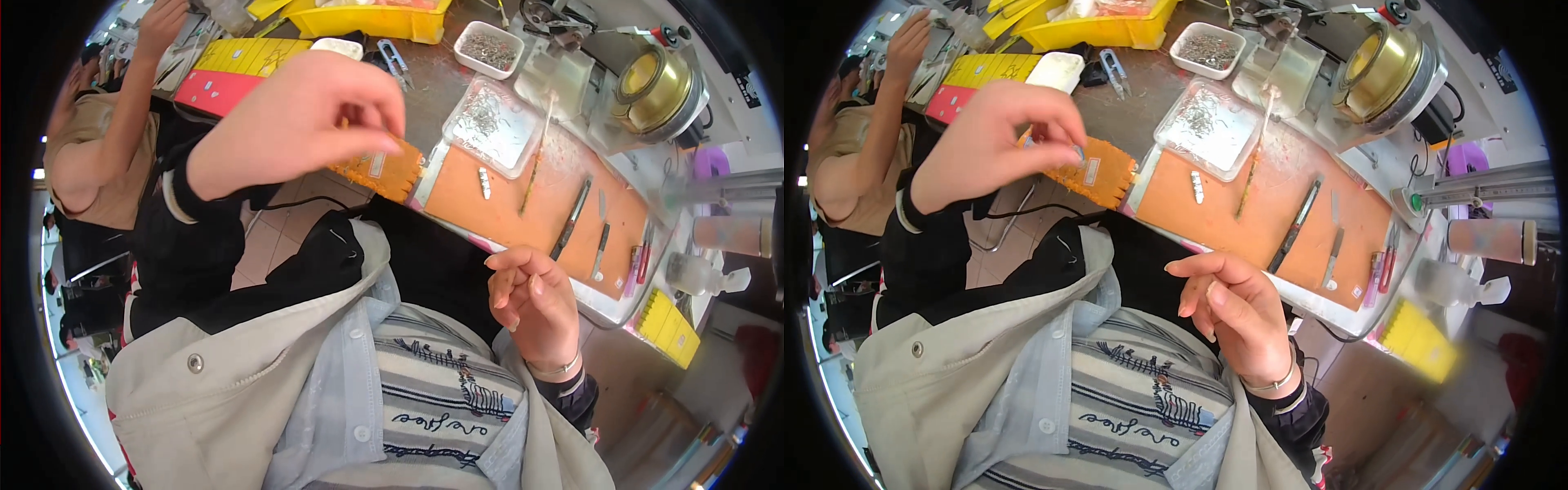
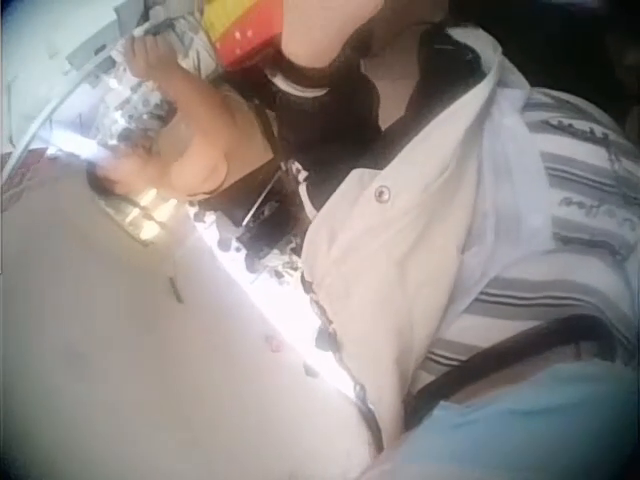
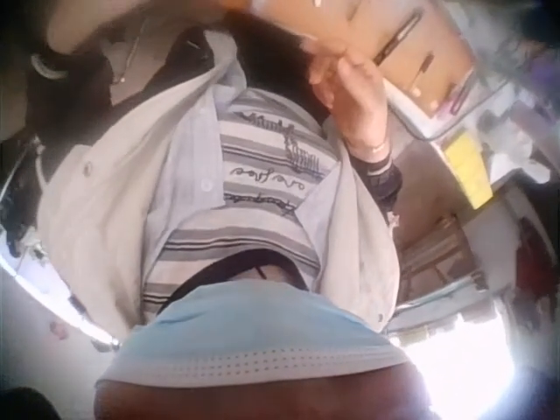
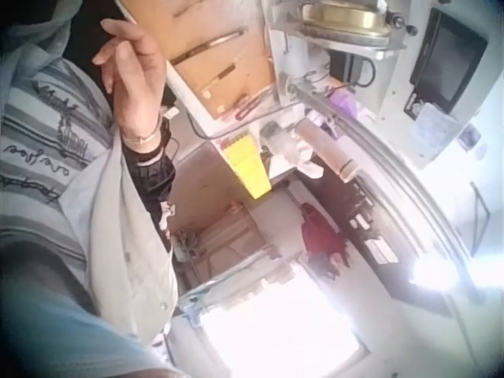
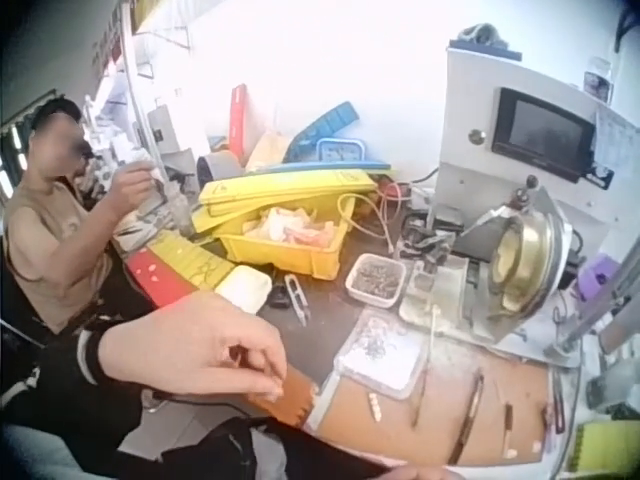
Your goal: Assembling and gluing small electronic components at a dedicated workbench.
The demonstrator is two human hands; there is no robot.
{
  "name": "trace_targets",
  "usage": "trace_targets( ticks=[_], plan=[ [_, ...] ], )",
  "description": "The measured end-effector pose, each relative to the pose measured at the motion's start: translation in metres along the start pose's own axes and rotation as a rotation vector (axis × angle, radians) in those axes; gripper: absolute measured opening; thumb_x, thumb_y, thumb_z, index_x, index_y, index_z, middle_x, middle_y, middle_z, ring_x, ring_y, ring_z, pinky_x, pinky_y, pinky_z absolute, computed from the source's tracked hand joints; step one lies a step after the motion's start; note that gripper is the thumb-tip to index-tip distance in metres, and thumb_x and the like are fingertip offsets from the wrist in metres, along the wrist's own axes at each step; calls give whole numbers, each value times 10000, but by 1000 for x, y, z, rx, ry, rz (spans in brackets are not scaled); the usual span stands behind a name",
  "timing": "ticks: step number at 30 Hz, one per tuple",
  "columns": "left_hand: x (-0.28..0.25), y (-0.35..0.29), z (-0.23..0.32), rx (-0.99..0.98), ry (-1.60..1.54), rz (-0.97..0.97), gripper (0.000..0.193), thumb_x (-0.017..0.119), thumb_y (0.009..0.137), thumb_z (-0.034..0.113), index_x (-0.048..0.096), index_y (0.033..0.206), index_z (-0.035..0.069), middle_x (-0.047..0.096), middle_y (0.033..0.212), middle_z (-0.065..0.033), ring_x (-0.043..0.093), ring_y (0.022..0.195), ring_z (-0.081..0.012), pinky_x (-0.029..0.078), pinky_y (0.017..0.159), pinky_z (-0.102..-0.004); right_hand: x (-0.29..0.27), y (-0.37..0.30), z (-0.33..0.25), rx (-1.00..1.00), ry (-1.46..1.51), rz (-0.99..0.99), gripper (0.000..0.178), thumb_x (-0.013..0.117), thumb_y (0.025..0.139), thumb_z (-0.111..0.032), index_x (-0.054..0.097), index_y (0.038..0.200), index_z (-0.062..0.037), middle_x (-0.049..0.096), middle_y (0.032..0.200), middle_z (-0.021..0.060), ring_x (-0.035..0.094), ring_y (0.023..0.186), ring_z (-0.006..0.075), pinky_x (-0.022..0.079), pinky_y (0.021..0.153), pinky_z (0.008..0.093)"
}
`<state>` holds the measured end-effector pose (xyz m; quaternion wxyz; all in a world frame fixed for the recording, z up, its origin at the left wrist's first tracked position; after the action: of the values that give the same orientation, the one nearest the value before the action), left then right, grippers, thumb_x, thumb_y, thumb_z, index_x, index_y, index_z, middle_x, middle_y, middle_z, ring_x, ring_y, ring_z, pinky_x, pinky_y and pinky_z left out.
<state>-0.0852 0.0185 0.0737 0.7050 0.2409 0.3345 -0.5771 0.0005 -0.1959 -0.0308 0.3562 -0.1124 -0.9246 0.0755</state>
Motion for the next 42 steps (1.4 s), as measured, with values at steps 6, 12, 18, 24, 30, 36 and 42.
trace_targets(
  ticks=[6, 12, 18, 24, 30, 36, 42],
  plan=[
    [24, 62, 20, 233, 123, -95, 155, 733, 816, 108, 643, 900, 14, 631, 773, -85, 628, 696, -203, 486, 656, -299, -14, -2, -9, -6, -11, 82, 452, 590, 978, -306, 597, 1213, 80, 633, 827, 51, 448, 618, 66, 359, 573, 203],
    [54, 112, -12, 270, 293, -54, 237, 732, 777, 100, 624, 978, 35, 644, 930, -106, 634, 836, -291, 499, 730, -396, -16, 8, -13, 8, 8, 92, 365, 572, 1005, -245, 607, 1204, 59, 646, 858, 54, 439, 618, 57, 353, 574, 190],
    [81, 126, -28, 268, 340, -27, 234, 734, 770, 112, 598, 948, 42, 614, 912, -122, 618, 866, -334, 488, 733, -419, -26, 12, -11, 65, 54, 115, 292, 562, 1015, -199, 618, 1193, 26, 659, 894, 58, 443, 625, 49, 358, 573, 182],
    [82, 134, -29, 209, 259, -99, 121, 702, 793, 80, 605, 834, 19, 614, 800, -127, 620, 741, -308, 487, 663, -389, -31, 13, -17, 42, 46, 123, 256, 565, 1015, -166, 622, 1190, 12, 691, 1042, 74, 497, 670, 43, 388, 576, 190],
    [64, 126, -23, 256, 155, 2, 91, 710, 826, 97, 722, 868, 17, 686, 802, -126, 638, 681, -279, 494, 635, -350, -34, 12, -29, 24, -40, 138, 232, 575, 1011, -146, 624, 1183, 2, 691, 1066, 65, 561, 749, 44, 410, 593, 192],
    [62, 122, -24, 239, 212, 76, 136, 717, 824, 79, 698, 949, 29, 663, 770, -122, 643, 708, -277, 503, 652, -347, -29, 20, -59, -86, -236, 201, 217, 587, 1002, -108, 617, 1187, 2, 684, 1042, 40, 631, 878, 64, 464, 670, 193],
    [51, 120, -26, 73, -7, 40, 208, 704, 828, -9, 663, 1030, 17, 647, 744, -82, 635, 671, -144, 491, 626, -273, -38, 34, -77, -161, -505, 326, 210, 622, 977, -98, 642, 1153, 14, 673, 931, 7, 612, 815, 52, 475, 696, 199]
  ],
)
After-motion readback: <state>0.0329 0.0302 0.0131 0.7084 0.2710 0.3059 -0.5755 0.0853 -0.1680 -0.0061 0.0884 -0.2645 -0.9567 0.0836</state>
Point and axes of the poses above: each hand's wrist, its own y-axis towards the middle knuckle, its own x-axis out of the palm, z = x × y, the point moved 8 cm from there along y, towards the middle knuckle
